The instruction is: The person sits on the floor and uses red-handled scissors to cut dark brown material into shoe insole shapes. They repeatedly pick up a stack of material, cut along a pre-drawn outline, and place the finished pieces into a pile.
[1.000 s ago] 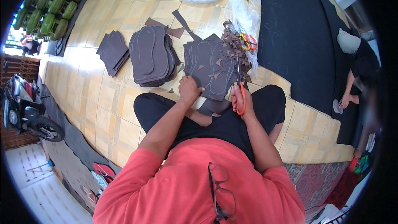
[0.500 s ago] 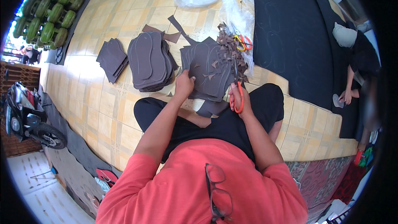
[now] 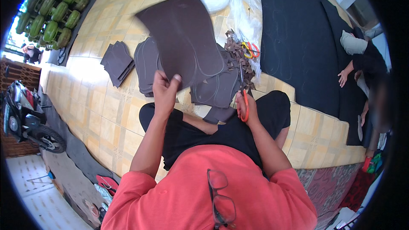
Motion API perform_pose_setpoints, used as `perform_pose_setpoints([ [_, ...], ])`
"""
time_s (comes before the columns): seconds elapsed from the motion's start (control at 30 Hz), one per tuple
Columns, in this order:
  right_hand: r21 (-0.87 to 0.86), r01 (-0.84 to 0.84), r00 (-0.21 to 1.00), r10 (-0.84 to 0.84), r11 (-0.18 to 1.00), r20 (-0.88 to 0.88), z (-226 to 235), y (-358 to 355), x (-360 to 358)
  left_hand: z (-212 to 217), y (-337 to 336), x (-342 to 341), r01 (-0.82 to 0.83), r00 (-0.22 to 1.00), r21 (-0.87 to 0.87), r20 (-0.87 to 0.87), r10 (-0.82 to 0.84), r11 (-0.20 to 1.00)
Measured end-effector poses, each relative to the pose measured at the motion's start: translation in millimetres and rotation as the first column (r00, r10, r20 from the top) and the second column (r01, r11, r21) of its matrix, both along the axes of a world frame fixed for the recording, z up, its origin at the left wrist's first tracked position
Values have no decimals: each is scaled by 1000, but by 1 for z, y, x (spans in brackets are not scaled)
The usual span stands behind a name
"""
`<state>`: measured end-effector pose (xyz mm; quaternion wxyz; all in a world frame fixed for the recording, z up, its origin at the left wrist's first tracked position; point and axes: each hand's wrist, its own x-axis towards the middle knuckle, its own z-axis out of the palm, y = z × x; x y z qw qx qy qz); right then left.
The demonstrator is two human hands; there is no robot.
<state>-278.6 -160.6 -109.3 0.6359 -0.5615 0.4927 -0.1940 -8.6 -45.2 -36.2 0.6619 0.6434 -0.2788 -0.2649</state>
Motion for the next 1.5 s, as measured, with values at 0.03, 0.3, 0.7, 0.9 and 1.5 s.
perform_pose_setpoints([
  [0.03,-35,-19,1000,18,999,-21,3,3,1,21,0,-11,138,988,-16,-67,-139,990],
  [0.3,-409,-93,996,80,908,-48,27,9,27,20,-13,-9,26,909,-81,-413,-57,996],
  [0.7,-535,-106,988,150,838,39,83,-1,51,21,14,-20,54,935,-29,-351,-61,998],
  [0.9,-527,-156,979,202,835,31,84,-4,43,23,21,-12,129,944,94,-317,-93,987],
  [1.5,-448,-227,968,249,865,-9,74,-6,32,59,39,25,325,916,243,-320,-241,914],
])
